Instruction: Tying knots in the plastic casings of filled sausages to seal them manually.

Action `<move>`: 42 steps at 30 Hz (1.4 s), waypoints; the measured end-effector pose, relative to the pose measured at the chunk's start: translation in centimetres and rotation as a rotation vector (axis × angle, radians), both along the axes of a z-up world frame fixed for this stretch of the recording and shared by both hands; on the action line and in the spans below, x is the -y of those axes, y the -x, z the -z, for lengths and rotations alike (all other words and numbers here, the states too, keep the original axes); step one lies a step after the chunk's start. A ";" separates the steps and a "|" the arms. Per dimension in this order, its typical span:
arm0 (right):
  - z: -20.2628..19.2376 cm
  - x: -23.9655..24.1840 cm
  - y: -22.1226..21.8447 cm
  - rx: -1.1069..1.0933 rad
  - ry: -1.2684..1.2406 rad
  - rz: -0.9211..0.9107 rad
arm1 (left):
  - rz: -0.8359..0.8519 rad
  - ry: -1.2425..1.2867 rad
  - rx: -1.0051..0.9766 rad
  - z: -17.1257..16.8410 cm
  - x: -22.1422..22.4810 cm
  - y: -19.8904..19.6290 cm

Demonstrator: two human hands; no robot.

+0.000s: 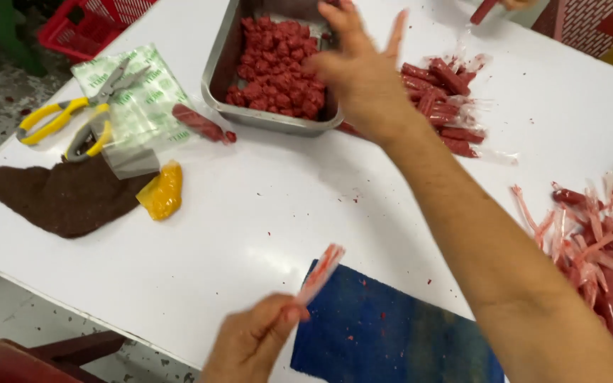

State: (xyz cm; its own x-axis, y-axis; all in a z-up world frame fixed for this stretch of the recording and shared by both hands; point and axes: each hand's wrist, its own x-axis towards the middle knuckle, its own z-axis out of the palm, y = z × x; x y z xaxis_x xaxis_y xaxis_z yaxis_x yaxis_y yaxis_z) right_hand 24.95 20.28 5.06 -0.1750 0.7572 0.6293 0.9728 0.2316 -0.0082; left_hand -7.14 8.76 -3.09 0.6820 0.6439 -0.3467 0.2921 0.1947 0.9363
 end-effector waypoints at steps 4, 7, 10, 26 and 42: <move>3.6 3.8 5.7 -0.400 0.686 -0.215 | -0.199 -0.979 0.116 -1.7 -3.6 -3.2; 7.4 9.5 8.8 -1.066 0.716 -0.591 | -0.377 -1.095 0.338 -2.9 -5.0 -6.1; 5.1 13.9 9.6 -1.156 0.487 -0.525 | -0.304 -0.568 0.783 -4.1 -4.0 -8.1; 7.4 32.2 9.2 0.055 0.472 -0.286 | 0.320 0.945 -0.004 2.0 9.1 -1.5; 10.0 34.9 11.0 -2.163 -0.003 0.051 | 0.037 0.778 0.753 4.1 17.4 -9.8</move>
